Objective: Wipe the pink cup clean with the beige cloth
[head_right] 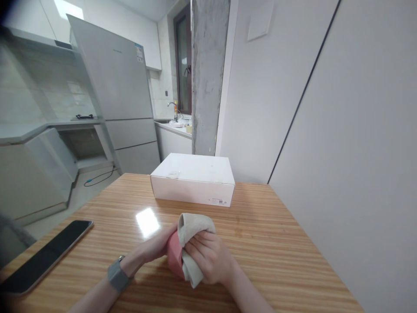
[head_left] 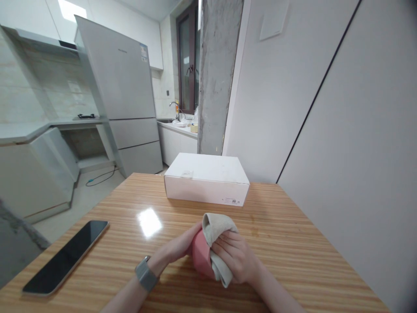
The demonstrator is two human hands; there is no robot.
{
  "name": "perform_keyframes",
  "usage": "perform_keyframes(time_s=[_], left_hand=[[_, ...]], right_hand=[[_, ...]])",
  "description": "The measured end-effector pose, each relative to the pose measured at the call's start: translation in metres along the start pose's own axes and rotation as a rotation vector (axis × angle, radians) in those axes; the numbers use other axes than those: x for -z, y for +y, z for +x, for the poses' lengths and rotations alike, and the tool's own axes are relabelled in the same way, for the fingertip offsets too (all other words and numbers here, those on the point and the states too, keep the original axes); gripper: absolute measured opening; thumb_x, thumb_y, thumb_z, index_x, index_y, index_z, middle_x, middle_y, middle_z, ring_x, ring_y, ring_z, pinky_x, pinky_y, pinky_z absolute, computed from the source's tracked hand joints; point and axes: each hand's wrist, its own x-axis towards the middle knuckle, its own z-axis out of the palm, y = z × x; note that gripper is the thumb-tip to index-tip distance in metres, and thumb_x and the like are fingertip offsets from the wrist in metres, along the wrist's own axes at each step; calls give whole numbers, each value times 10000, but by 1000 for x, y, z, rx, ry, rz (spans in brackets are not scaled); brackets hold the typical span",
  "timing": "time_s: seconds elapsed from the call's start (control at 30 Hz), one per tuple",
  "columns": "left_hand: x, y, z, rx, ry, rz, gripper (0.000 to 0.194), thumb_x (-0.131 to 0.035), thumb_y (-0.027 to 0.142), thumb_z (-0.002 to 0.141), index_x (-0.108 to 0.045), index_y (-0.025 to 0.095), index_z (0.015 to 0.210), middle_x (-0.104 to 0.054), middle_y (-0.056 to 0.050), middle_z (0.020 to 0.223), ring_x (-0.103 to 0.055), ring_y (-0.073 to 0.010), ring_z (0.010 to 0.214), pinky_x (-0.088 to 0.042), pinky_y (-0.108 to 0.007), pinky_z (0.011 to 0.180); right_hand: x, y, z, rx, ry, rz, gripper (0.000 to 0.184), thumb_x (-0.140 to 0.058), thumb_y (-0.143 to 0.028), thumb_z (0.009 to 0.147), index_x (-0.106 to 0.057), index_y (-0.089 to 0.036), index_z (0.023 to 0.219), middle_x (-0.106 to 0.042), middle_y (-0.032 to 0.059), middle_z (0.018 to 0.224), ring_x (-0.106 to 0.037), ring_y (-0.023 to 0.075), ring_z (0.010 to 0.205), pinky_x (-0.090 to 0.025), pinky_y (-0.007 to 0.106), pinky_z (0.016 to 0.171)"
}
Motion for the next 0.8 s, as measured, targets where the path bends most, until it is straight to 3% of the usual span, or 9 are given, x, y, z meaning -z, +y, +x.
perform_keyframes(time_s=[0.23, 0.37, 0.53, 0.63, 0.8], left_hand=[[-12, 3, 2, -152, -37, 35, 264, -670, 350, 782, -697, 150, 952, -666, -77, 1144, -415, -261, 1287, -170, -349, 1141], [-19, -2, -1, -267, -82, 48, 356, -703, 390, 762, -637, 181, 1043, -641, -76, 1149, -455, -258, 1244, -242, -374, 1106], [-18, -4, 4, -86, -265, -105, 455, -587, 494, 816, -623, 138, 1096, -661, -111, 1124, -509, -283, 1202, -323, -381, 1046], [-16, -3, 7, 6, -207, -217, 505, -487, 521, 861, -657, 85, 1053, -710, -136, 992, -574, -292, 1129, -351, -374, 1023], [-10, -5, 8, 129, -170, -179, 497, -516, 509, 859, -693, 64, 990, -721, -145, 960, -600, -283, 1080, -385, -357, 995]], right_hand=[[-2, 3, 0, -163, 23, 92, 344, -357, -284, 885, -558, -106, 1100, -695, 157, 923, -657, 260, 854, -504, 416, 819], [-6, 5, -6, -333, 110, 116, 348, -317, -310, 883, -551, -146, 1081, -669, 133, 905, -644, 271, 825, -492, 441, 792], [-6, 7, -8, -164, 150, -112, 430, -294, -369, 928, -557, -95, 1129, -693, 145, 852, -663, 257, 763, -507, 404, 763], [-4, 1, -2, -56, 95, -153, 402, -279, -264, 927, -597, -65, 1073, -709, 145, 817, -674, 235, 764, -518, 365, 766], [-5, -5, 1, 34, 48, -128, 363, -317, -137, 876, -611, -41, 1066, -718, 150, 825, -674, 225, 795, -529, 353, 780]])
